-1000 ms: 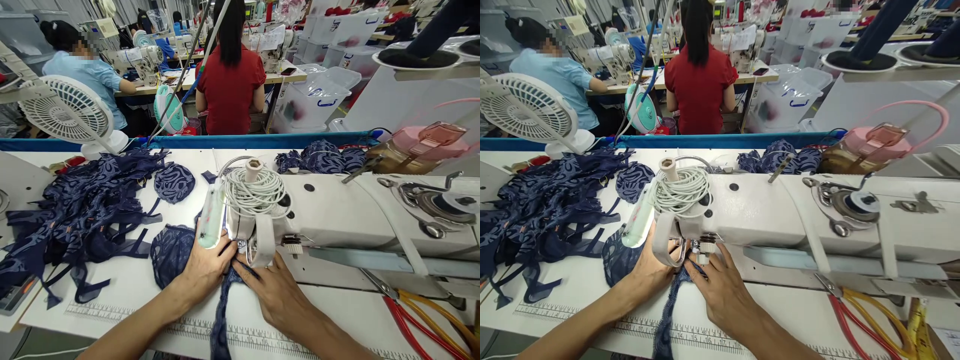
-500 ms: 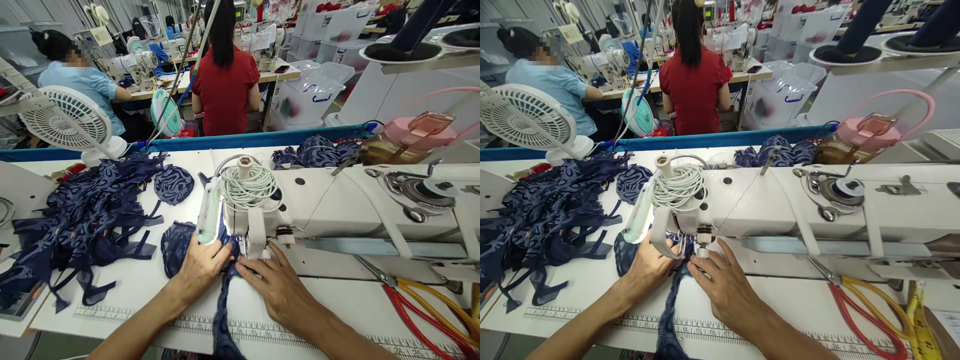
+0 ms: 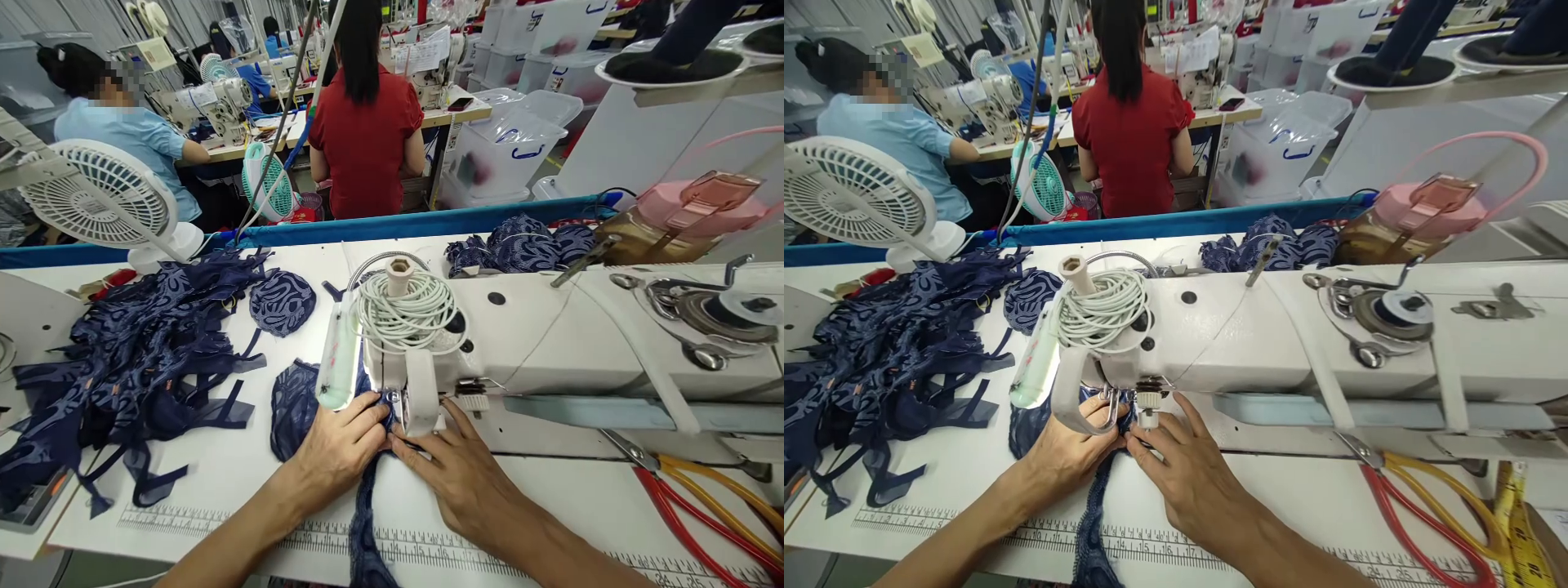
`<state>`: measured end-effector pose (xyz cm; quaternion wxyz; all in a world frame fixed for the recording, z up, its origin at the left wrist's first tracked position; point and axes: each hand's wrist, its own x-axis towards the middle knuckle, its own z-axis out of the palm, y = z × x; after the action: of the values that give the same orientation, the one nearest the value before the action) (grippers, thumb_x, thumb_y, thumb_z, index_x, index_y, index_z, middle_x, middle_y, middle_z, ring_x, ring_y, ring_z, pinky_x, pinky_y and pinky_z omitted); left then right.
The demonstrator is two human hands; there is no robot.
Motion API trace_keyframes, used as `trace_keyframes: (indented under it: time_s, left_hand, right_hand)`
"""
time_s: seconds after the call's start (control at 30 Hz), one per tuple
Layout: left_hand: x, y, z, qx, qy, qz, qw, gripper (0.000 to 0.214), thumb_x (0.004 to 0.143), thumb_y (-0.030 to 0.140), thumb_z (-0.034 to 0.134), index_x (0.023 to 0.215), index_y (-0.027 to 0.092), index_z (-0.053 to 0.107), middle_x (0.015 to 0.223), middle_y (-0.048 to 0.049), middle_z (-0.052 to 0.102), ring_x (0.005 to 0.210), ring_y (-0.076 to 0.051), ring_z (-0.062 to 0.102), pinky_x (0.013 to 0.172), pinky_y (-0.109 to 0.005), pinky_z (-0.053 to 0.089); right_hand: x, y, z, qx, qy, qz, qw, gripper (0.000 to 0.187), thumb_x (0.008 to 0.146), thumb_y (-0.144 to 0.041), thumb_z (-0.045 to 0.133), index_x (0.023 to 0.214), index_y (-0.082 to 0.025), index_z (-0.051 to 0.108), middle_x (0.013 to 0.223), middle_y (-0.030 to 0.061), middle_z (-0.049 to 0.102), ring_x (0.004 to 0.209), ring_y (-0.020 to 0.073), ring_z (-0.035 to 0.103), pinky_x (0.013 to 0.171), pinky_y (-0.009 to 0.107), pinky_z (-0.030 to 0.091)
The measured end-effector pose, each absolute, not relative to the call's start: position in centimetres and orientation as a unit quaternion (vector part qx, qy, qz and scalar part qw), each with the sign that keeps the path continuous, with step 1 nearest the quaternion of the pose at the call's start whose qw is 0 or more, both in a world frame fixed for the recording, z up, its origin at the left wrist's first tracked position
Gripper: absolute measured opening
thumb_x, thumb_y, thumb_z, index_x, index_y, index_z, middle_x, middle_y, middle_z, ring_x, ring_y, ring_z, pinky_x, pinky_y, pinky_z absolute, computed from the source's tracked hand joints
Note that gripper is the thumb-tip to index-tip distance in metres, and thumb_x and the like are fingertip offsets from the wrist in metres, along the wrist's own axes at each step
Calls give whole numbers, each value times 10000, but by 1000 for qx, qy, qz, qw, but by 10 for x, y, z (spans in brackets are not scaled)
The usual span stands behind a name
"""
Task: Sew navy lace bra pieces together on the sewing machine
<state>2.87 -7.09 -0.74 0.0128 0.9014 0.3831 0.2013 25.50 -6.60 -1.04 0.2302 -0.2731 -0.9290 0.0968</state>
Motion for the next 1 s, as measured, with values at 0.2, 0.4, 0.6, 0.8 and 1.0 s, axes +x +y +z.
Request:
trace_keyframes:
  time_s: [0.2,0.4,0.6,0.8,1.0]
  left_hand:
    - [28,-73,-3,912,378,159,-1,149,913,99,490,1014,143,590,1147,-91,664,1148,-239,574,873,-388,508]
    - [33,-58,12,903,413,117,21,161,843,94,483,959,157,575,945,-83,632,896,-233,597,697,-343,502]
    - [72,-83,8,813,567,111,-77,220,745,0,447,827,168,562,748,-68,560,711,-241,534,715,-417,460]
    - [47,-90,-1,815,538,213,-23,164,790,95,514,924,168,573,1011,-113,611,980,-280,551,859,-464,437]
    - [47,-84,-6,841,486,238,-11,286,841,4,374,984,153,573,898,-83,616,874,-212,570,881,-414,466]
  right_hand:
    - [256,-65,-14,-273,-928,98,235,615,709,37,460,1280,-157,583,1143,64,679,1014,222,556,1150,535,149]
    - [252,-60,-15,-293,-929,89,207,643,733,21,445,1345,-153,540,1039,88,685,1034,256,550,1129,566,185]
    - [250,-60,-13,-316,-924,105,191,538,773,-23,476,1260,-208,612,989,79,669,1074,251,546,1143,562,199]
    - [252,-64,-13,-299,-929,80,204,591,768,8,464,1333,-147,536,1180,92,640,1024,218,558,1157,551,171]
    - [251,-66,-9,-294,-926,91,220,495,763,2,466,1219,-131,604,1206,93,632,1024,212,563,1158,550,190]
